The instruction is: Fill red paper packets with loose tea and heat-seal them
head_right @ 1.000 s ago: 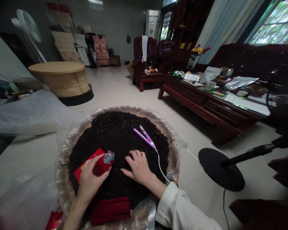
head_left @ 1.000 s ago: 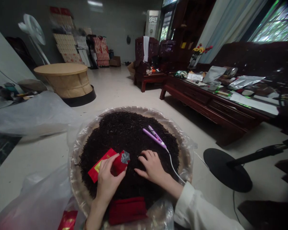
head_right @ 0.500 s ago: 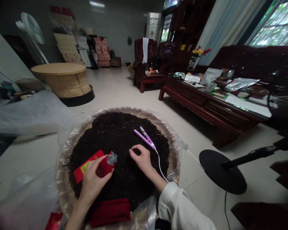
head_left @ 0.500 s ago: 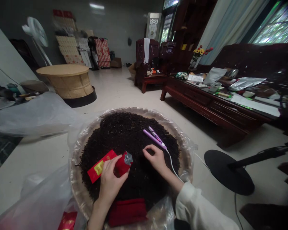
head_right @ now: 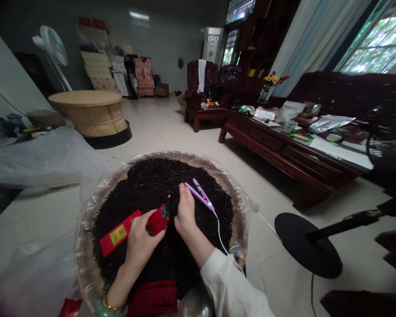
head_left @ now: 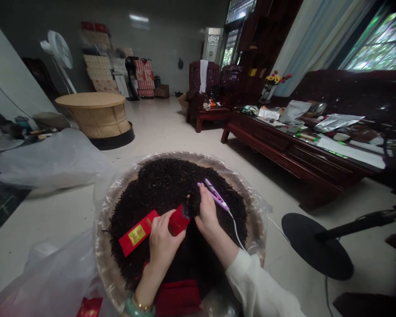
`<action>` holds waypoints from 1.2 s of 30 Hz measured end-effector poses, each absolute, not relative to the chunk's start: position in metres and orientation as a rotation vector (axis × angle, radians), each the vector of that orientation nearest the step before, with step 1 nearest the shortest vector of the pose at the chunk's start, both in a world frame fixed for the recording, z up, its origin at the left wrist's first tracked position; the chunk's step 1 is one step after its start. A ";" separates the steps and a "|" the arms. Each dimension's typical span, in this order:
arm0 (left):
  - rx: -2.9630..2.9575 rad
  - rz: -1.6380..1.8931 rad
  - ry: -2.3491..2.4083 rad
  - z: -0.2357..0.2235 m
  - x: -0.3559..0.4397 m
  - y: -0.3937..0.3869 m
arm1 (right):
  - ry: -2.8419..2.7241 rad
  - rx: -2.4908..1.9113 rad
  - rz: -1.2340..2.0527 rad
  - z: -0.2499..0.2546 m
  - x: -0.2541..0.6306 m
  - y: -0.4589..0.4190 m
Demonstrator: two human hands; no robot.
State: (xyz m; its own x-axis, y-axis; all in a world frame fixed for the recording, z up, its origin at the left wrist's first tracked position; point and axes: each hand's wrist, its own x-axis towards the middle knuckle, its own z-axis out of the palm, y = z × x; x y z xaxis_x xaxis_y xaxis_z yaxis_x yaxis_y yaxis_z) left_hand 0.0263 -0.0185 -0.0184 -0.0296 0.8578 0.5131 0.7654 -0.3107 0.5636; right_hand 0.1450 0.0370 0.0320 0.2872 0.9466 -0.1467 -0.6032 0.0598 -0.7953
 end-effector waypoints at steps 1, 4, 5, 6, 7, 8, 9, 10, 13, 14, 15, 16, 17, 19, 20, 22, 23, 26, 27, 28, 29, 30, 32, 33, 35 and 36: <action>2.092 1.264 1.791 -0.019 0.027 -0.018 | -0.505 -0.892 1.251 0.033 0.143 0.036; 2.047 1.282 1.821 -0.021 0.027 -0.017 | -0.597 -0.898 1.298 0.034 0.141 0.031; 2.036 1.294 1.826 -0.021 0.026 -0.016 | -0.649 -0.906 1.308 0.033 0.142 0.029; 2.026 1.307 1.832 -0.022 0.026 -0.016 | -0.716 -0.914 1.311 0.032 0.142 0.027; 2.018 1.317 1.838 -0.023 0.025 -0.015 | -0.790 -0.921 1.312 0.031 0.144 0.025; 2.010 1.326 1.846 -0.023 0.024 -0.015 | -0.867 -0.926 1.317 0.030 0.145 0.023; 2.001 1.331 1.854 -0.023 0.024 -0.014 | -0.945 -0.927 1.329 0.029 0.146 0.021; 1.992 1.335 1.862 -0.023 0.023 -0.014 | -1.024 -0.927 1.347 0.029 0.148 0.019; 1.988 1.340 1.852 -0.024 0.023 -0.014 | -1.313 -0.966 1.358 0.029 0.154 0.014; 1.995 1.340 1.842 -0.024 0.023 -0.014 | -1.431 -0.996 1.322 0.030 0.156 0.014; 2.007 1.339 1.828 -0.024 0.024 -0.014 | -1.544 -1.029 1.273 0.031 0.158 0.014; 2.022 1.340 1.815 -0.024 0.025 -0.015 | -1.644 -1.063 1.221 0.033 0.160 0.015; 2.039 1.344 1.801 -0.024 0.026 -0.015 | -1.722 -1.096 1.177 0.034 0.161 0.016; 2.080 1.360 1.770 -0.024 0.027 -0.016 | -1.812 -1.164 1.132 0.037 0.161 0.021; 2.100 1.369 1.755 -0.024 0.028 -0.016 | -1.833 -1.198 1.123 0.038 0.160 0.023; 2.120 1.383 1.735 -0.024 0.028 -0.016 | -1.857 -1.243 1.101 0.038 0.157 0.027; 2.112 1.389 1.739 -0.024 0.027 -0.015 | -1.869 -1.249 1.095 0.037 0.156 0.027; 2.045 1.391 1.783 -0.023 0.024 -0.014 | -1.906 -1.223 1.127 0.036 0.156 0.027; 2.023 1.386 1.799 -0.023 0.023 -0.014 | -1.909 -1.210 1.154 0.036 0.158 0.026; 2.007 1.376 1.813 -0.023 0.022 -0.014 | -1.899 -1.194 1.176 0.036 0.161 0.026; 1.996 1.363 1.822 -0.023 0.021 -0.014 | -1.873 -1.177 1.185 0.037 0.164 0.025; 1.989 1.353 1.830 -0.023 0.021 -0.014 | -1.836 -1.158 1.177 0.038 0.167 0.024; 1.979 1.344 1.845 -0.023 0.021 -0.014 | -1.788 -1.122 1.132 0.040 0.172 0.021; 1.977 1.347 1.848 -0.024 0.021 -0.014 | -1.805 -1.102 1.119 0.041 0.175 0.019; 1.984 1.367 1.843 -0.025 0.021 -0.014 | -1.913 -1.050 1.127 0.040 0.177 0.014; 1.993 1.375 1.838 -0.025 0.021 -0.015 | -1.961 -1.023 1.126 0.039 0.177 0.012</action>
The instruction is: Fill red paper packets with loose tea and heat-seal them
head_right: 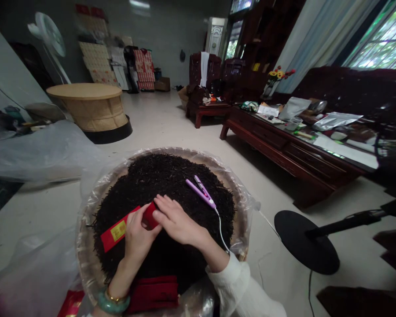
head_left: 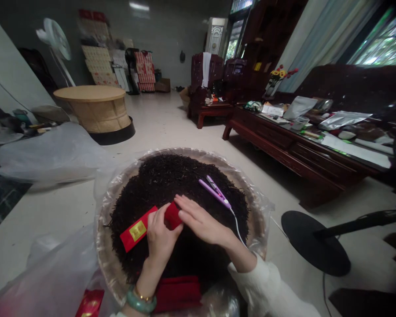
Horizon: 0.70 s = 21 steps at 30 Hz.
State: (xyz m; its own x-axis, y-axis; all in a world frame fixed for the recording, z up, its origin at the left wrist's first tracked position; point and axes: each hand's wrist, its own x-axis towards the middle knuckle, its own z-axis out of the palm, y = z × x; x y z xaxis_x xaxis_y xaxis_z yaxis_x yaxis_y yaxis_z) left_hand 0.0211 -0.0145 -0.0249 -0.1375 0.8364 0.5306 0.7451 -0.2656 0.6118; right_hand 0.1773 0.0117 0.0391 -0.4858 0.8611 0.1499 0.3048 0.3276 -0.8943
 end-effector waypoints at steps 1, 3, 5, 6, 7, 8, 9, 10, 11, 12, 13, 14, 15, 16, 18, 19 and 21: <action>2.004 1.381 1.834 -0.025 0.021 -0.015 | -1.976 -1.007 1.103 0.038 0.178 0.009; 2.017 1.388 1.835 -0.024 0.020 -0.015 | -1.908 -1.022 1.003 0.037 0.178 0.004; 2.022 1.399 1.834 -0.023 0.020 -0.015 | -1.830 -1.064 0.911 0.037 0.179 0.001; 2.021 1.408 1.832 -0.022 0.020 -0.015 | -1.826 -1.081 0.892 0.037 0.179 0.000; 2.020 1.416 1.829 -0.021 0.021 -0.015 | -1.838 -1.092 0.882 0.037 0.180 -0.001; 2.019 1.421 1.826 -0.021 0.021 -0.015 | -1.854 -1.098 0.873 0.037 0.180 -0.001; 2.022 1.422 1.821 -0.021 0.022 -0.016 | -1.858 -1.100 0.857 0.037 0.179 -0.001; 2.029 1.418 1.814 -0.021 0.024 -0.017 | -1.847 -1.098 0.834 0.037 0.179 0.000; 2.040 1.412 1.803 -0.021 0.025 -0.017 | -1.824 -1.092 0.807 0.038 0.178 0.001; 2.059 1.408 1.785 -0.021 0.026 -0.018 | -1.797 -1.081 0.781 0.039 0.177 0.003; 2.079 1.410 1.765 -0.021 0.027 -0.018 | -1.778 -1.067 0.757 0.040 0.175 0.004; 2.096 1.417 1.747 -0.022 0.027 -0.018 | -1.773 -1.055 0.737 0.041 0.174 0.004; 2.106 1.427 1.736 -0.022 0.027 -0.018 | -1.786 -1.048 0.715 0.043 0.172 0.004; 2.106 1.436 1.738 -0.023 0.027 -0.018 | -1.810 -1.048 0.690 0.044 0.171 0.004; 2.078 1.447 1.780 -0.023 0.026 -0.017 | -1.875 -1.069 0.607 0.043 0.167 0.000; 2.058 1.451 1.809 -0.023 0.026 -0.017 | -1.909 -1.082 0.549 0.041 0.165 -0.002; 2.032 1.458 1.849 -0.024 0.027 -0.017 | -1.988 -1.101 0.427 0.035 0.161 -0.006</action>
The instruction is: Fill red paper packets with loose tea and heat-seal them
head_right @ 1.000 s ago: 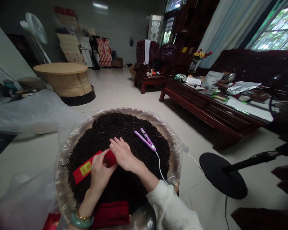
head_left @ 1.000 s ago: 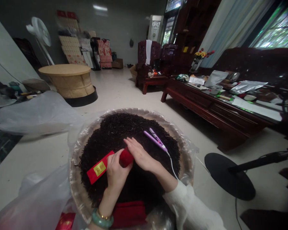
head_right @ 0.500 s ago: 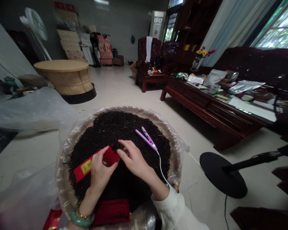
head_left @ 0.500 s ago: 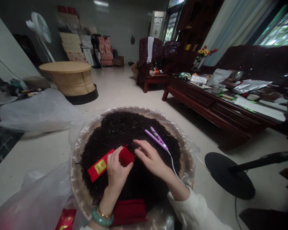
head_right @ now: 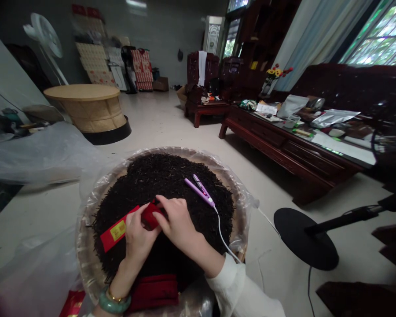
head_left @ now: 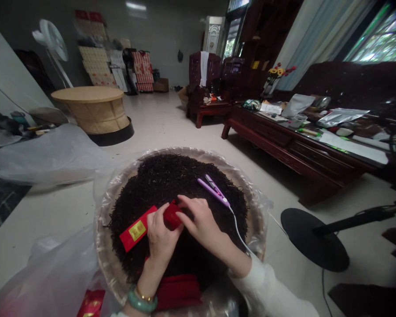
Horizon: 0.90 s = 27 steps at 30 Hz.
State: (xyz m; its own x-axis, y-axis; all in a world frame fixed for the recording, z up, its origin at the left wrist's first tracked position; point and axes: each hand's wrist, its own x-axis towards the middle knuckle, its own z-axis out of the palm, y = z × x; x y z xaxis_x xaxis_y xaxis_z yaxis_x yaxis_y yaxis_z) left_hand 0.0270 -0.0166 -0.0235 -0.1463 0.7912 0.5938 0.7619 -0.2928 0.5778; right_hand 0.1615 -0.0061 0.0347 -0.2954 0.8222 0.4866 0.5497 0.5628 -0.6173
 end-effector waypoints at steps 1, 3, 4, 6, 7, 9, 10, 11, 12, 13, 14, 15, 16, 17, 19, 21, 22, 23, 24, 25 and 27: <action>2.026 1.465 1.858 -0.024 0.028 -0.017 | -2.036 -1.101 0.378 0.031 0.160 -0.007; 2.033 1.466 1.865 -0.024 0.029 -0.018 | -2.115 -1.092 0.343 0.025 0.158 -0.007; 2.043 1.452 1.876 -0.025 0.029 -0.019 | -2.119 -1.094 0.359 0.024 0.158 -0.006; 2.076 1.388 1.906 -0.025 0.028 -0.019 | -2.027 -1.119 0.453 0.026 0.162 -0.001; 2.096 1.343 1.909 -0.026 0.026 -0.020 | -1.948 -1.130 0.533 0.028 0.164 0.001; 2.121 1.279 1.890 -0.028 0.022 -0.019 | -1.796 -1.111 0.745 0.033 0.171 0.005; 2.125 1.273 1.864 -0.028 0.021 -0.019 | -1.748 -1.085 0.854 0.035 0.174 0.006; 2.128 1.281 1.831 -0.029 0.019 -0.019 | -1.728 -1.059 0.948 0.037 0.177 0.007; 2.133 1.297 1.799 -0.030 0.018 -0.019 | -1.734 -1.040 1.016 0.038 0.179 0.007; 2.145 1.311 1.770 -0.030 0.018 -0.019 | -1.759 -1.031 1.054 0.038 0.180 0.007; 2.162 1.318 1.744 -0.031 0.018 -0.019 | -1.795 -1.028 1.067 0.039 0.181 0.006; 2.184 1.317 1.728 -0.030 0.018 -0.019 | -1.831 -1.029 1.064 0.039 0.182 0.006; 2.208 1.311 1.726 -0.030 0.019 -0.020 | -1.860 -1.029 1.056 0.040 0.182 0.005; 2.229 1.302 1.736 -0.029 0.020 -0.020 | -1.877 -1.030 1.047 0.041 0.182 0.005; 2.261 1.292 1.770 -0.028 0.021 -0.022 | -1.889 -1.036 1.030 0.043 0.182 0.004; 2.263 1.292 1.787 -0.027 0.021 -0.022 | -1.889 -1.032 1.001 0.046 0.181 0.004; 2.247 1.299 1.783 -0.028 0.020 -0.022 | -1.879 -1.025 0.989 0.046 0.181 0.005; 2.221 1.312 1.771 -0.028 0.019 -0.022 | -1.851 -1.016 0.987 0.046 0.182 0.006; 2.186 1.329 1.757 -0.029 0.018 -0.022 | -1.804 -1.008 0.995 0.046 0.185 0.008; 2.144 1.347 1.741 -0.029 0.017 -0.022 | -1.741 -1.008 1.000 0.045 0.188 0.010; 2.056 1.396 1.712 -0.030 0.014 -0.022 | -1.622 -1.050 0.951 0.043 0.196 0.015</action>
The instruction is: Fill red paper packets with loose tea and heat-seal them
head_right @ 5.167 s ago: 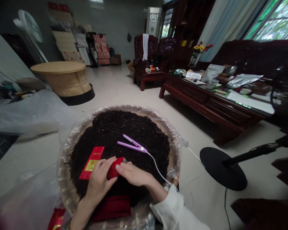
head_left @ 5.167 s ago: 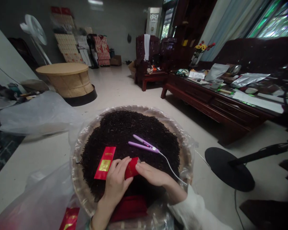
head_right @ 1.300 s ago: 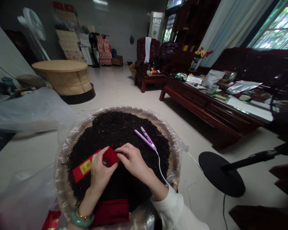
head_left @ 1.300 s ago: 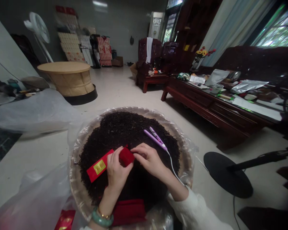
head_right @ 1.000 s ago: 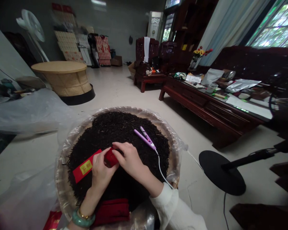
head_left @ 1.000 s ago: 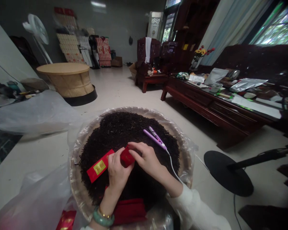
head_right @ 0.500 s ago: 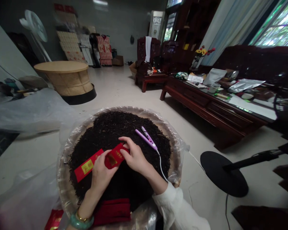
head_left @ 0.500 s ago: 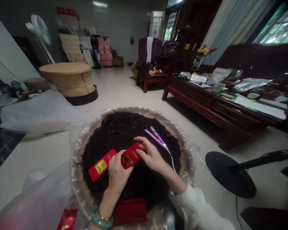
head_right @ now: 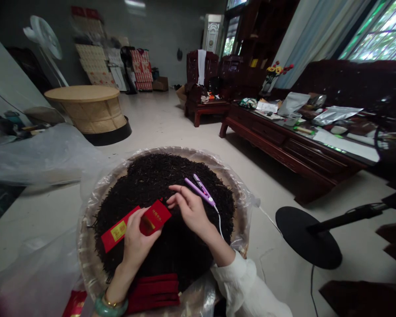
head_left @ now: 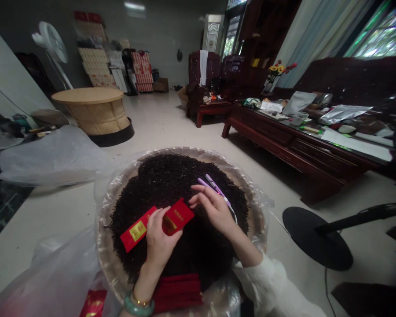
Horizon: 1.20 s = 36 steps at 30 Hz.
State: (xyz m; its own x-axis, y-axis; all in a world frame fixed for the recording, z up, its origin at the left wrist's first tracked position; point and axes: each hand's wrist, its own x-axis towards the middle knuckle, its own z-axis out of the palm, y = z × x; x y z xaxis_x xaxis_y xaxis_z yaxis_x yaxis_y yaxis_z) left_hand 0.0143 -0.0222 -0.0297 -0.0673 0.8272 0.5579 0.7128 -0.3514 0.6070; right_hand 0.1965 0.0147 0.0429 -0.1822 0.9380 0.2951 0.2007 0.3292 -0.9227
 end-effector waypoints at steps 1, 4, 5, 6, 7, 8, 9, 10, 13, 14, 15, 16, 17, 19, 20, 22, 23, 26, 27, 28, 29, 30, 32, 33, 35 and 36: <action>2.022 1.428 1.693 -0.030 0.014 -0.023 | -1.590 -1.088 0.877 0.042 0.201 0.016; 1.967 1.545 1.625 -0.030 0.014 -0.024 | -1.608 -1.160 0.572 0.044 0.209 0.013; 1.958 1.577 1.615 -0.031 0.015 -0.025 | -1.652 -1.139 0.507 0.045 0.208 0.009; 1.952 1.597 1.617 -0.032 0.016 -0.025 | -1.714 -1.098 0.464 0.047 0.205 0.003; 1.943 1.603 1.632 -0.033 0.017 -0.026 | -1.788 -1.051 0.435 0.048 0.201 -0.003; 1.934 1.604 1.653 -0.035 0.019 -0.026 | -1.871 -1.013 0.391 0.049 0.195 -0.009; 1.921 1.607 1.675 -0.037 0.020 -0.027 | -1.944 -1.001 0.331 0.049 0.189 -0.014; 1.906 1.611 1.695 -0.038 0.021 -0.027 | -2.001 -1.014 0.266 0.048 0.183 -0.018; 1.836 1.579 1.713 -0.036 0.022 -0.029 | -2.078 -1.088 0.150 0.043 0.174 -0.017; 1.799 1.527 1.696 -0.033 0.022 -0.029 | -2.087 -1.093 0.165 0.041 0.175 -0.014; 1.747 1.448 1.660 -0.029 0.021 -0.030 | -2.101 -1.085 0.204 0.040 0.177 -0.009; 1.678 1.357 1.608 -0.024 0.019 -0.030 | -2.125 -1.067 0.260 0.040 0.180 -0.005; 1.586 1.257 1.542 -0.019 0.018 -0.029 | -2.159 -1.044 0.326 0.040 0.184 0.000; 1.384 1.091 1.373 -0.008 0.016 -0.028 | -2.228 -1.000 0.470 0.041 0.190 0.006; 1.302 1.017 1.284 -0.004 0.015 -0.028 | -2.251 -0.981 0.545 0.042 0.193 0.008; 1.165 0.910 1.132 0.002 0.015 -0.028 | -2.244 -0.965 0.697 0.042 0.194 0.011; 1.106 0.880 1.077 0.004 0.016 -0.029 | -2.224 -0.967 0.767 0.041 0.194 0.011; 0.959 0.869 0.996 0.006 0.018 -0.032 | -2.173 -0.994 0.904 0.037 0.190 0.012; 0.925 0.874 0.984 0.006 0.019 -0.032 | -2.173 -0.997 0.930 0.035 0.189 0.012; 0.899 0.882 0.978 0.006 0.020 -0.033 | -2.183 -0.992 0.949 0.034 0.188 0.012; 0.879 0.892 0.976 0.005 0.021 -0.033 | -2.196 -0.984 0.961 0.032 0.187 0.012; 0.862 0.904 0.977 0.005 0.022 -0.033 | -2.208 -0.972 0.966 0.031 0.186 0.013; 0.839 0.926 0.982 0.005 0.023 -0.032 | -2.206 -0.964 0.961 0.029 0.186 0.013; 0.830 0.933 0.981 0.005 0.023 -0.031 | -2.190 -0.971 0.952 0.028 0.186 0.014; 0.818 0.935 0.971 0.004 0.024 -0.031 | -2.154 -0.987 0.935 0.025 0.188 0.014; 0.815 0.931 0.965 0.004 0.023 -0.032 | -2.142 -0.987 0.916 0.024 0.189 0.014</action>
State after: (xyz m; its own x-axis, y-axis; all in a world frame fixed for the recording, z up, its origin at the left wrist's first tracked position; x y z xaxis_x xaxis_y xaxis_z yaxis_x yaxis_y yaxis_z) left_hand 0.0234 -0.0316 0.0038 0.2706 0.9124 -0.3071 -0.2744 0.3789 0.8838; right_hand 0.1892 0.0144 0.0244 -0.5423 0.8084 0.2292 0.3924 0.4848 -0.7816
